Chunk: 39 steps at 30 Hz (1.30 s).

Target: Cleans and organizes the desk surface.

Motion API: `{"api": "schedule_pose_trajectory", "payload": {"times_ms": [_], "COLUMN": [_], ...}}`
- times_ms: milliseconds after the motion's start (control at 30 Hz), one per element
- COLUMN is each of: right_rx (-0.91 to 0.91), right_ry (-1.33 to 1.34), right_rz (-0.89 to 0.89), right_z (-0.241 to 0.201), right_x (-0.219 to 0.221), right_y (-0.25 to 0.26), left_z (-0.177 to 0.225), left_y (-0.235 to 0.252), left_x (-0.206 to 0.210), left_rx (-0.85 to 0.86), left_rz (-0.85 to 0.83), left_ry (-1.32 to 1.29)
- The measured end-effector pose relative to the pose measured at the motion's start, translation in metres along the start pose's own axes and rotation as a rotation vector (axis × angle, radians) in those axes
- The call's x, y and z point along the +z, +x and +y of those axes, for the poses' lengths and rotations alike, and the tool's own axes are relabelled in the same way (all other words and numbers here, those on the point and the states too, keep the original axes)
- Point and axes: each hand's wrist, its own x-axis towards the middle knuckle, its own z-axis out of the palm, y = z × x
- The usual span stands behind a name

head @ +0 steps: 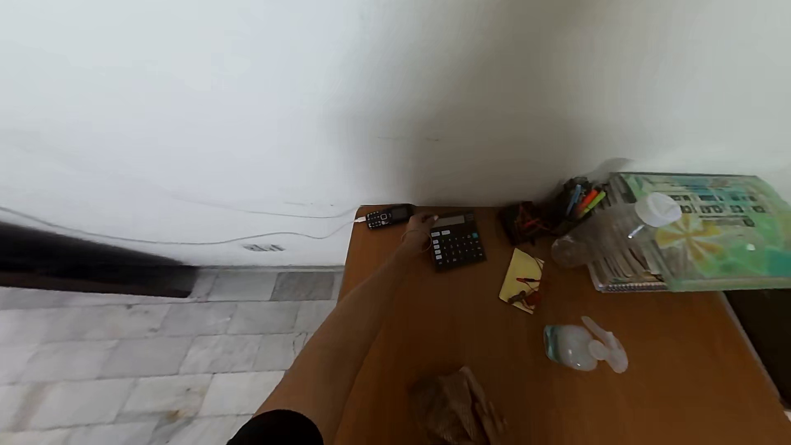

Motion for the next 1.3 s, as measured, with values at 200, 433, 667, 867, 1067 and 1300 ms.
{"api": "schedule_pose_trajectory", "payload": {"times_ms": [200, 433, 667, 867, 1067, 1300], "right_rx": [0.337, 0.665, 0.717, 0.429, 0.047, -0.036], "right_ry": [0.045, -0.036, -0.220, -0.235, -0.206, -0.180], "right_rz": [0.341, 0.486, 0.335, 0.366, 0.169, -0.251], "right_z": [-0.013, 0.027, 0.041, 0.038, 0.016, -0.023], "right_x": [-0.073, -0.100, -0.084, -0.057, -0.010, -0.016], "right_y": [0.103, 0.214, 0.227, 0.190, 0.129, 0.117], "left_z": [0.011, 0.033, 0.101, 0.087, 0.025, -0.033], "left_y": [0.003, -0.011, -0.002, -0.010, -0.093, -0.165], "left_x": [0.002, 0.060, 0.158, 0.159, 0.093, 0.030], "left_rx": [0.006, 0.432, 0.386, 0.350, 0.338, 0.184], "left_rz": [0.012, 0.045, -0.296, -0.321, -0.345, -0.325], "left_ry": [0.274, 0.605, 0.842, 0.847, 0.841, 0.871]}}
